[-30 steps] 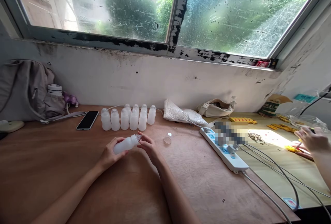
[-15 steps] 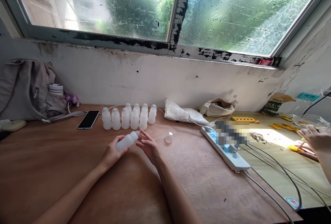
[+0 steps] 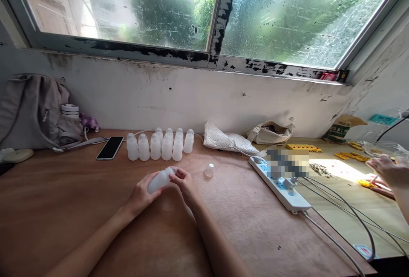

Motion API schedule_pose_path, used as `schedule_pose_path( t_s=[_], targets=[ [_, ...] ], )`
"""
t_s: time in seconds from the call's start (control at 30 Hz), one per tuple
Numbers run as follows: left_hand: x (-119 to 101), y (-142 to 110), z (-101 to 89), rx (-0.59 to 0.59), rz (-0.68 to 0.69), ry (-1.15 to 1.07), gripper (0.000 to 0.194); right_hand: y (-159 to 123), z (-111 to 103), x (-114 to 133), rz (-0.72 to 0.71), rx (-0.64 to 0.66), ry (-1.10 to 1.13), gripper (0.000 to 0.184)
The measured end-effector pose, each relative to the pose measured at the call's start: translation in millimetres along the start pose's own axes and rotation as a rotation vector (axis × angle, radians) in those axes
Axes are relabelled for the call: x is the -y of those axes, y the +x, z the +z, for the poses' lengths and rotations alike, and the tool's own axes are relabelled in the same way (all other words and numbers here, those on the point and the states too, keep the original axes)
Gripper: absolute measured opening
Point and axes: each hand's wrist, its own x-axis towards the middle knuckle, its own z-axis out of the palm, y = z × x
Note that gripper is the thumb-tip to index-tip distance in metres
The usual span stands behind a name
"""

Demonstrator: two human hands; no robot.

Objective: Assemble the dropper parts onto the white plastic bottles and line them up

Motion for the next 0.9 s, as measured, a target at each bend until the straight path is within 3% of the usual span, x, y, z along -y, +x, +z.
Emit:
schedule_pose_path(
  t_s=[0.07,0.2,0.27,0.4,0.5,0.7,0.9],
  targets=[
    [-3.8,-0.6,-1.7,0.04,-0.05,-0.073,0.05,-2.1,3.6,2.8,-0.017,-0.014,0.003,0.034],
    [-14.5,-5.6,-2.3,0.505,-0.296,-0.44,0.038,-8.2,11.8,9.9,0.011,0.1,0.112,0.039],
    [-18.4,-10.8,3.6,0.583,-0.328,-0.456,0.031,-10.2,12.8,9.0,0.037,0.102,0.132,0.032],
    [-22.3,-20.2,18.9,0.284,-0.151,-0.104,0.03,-10.3,12.9,0.1,0.006,-0.095,0.085,0.017],
    [-22.1,-23.1,23.8,0.161,0.023,0.051,0.036,-10.1,17.6,-3.9,-0.074,-0.196,0.094,0.016],
    [-10.7,-22.3,28.8,0.092,0.203,0.239,0.048,-12.3,24.2,-2.6,-0.119,-0.328,0.121,0.017],
    [-0.6,-14.9,25.4,0.065,0.3,0.446,0.051,-7.0,18.1,-8.9,-0.097,-0.316,0.004,0.026]
  ],
)
